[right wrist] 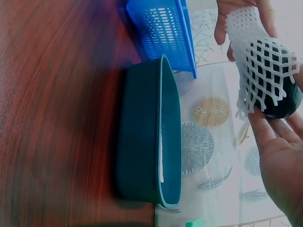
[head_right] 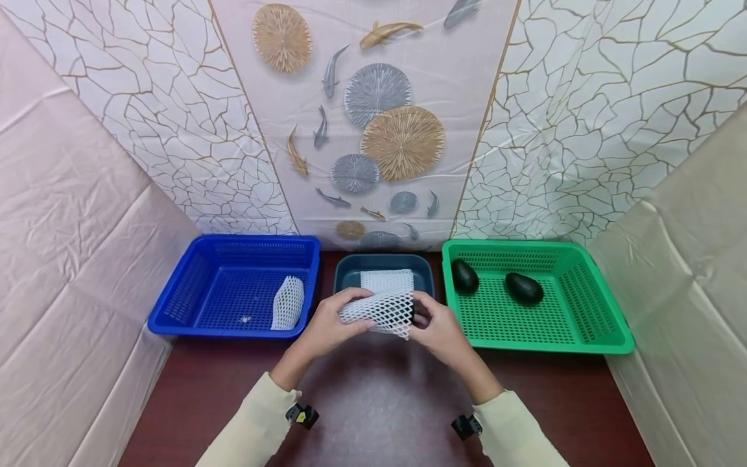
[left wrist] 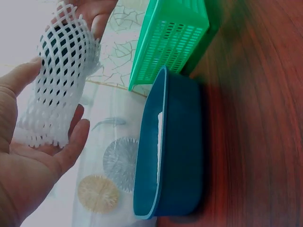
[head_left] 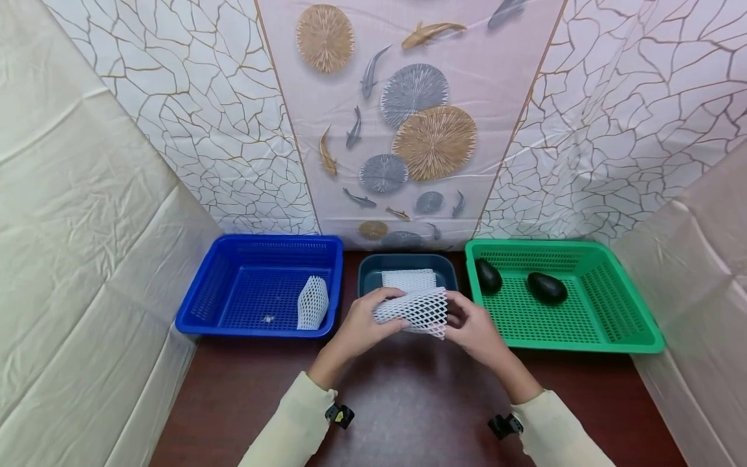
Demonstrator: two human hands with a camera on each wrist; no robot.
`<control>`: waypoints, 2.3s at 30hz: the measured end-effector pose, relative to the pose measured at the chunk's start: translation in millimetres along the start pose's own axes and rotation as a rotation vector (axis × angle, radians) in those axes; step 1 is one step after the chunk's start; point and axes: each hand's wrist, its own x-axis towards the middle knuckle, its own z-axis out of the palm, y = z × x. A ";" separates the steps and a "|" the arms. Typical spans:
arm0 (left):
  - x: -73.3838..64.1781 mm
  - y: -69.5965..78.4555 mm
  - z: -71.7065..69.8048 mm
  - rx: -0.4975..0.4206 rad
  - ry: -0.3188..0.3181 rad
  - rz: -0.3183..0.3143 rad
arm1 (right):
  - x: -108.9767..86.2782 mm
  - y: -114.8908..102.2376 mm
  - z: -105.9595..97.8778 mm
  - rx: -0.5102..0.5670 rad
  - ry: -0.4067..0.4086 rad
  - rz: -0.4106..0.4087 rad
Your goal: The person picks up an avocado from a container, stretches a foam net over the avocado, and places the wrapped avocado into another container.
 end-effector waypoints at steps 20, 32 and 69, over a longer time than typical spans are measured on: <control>3.8 13.7 4.4 0.456 -0.131 -0.002 | 2.3 4.7 16.4 -0.138 0.031 -0.040; 4.1 15.7 19.0 0.672 -0.181 0.012 | 9.2 0.1 25.0 -0.276 0.014 -0.142; -4.7 -30.2 -103.9 0.579 0.146 -0.248 | 41.6 -1.5 52.3 -0.717 -0.147 -0.625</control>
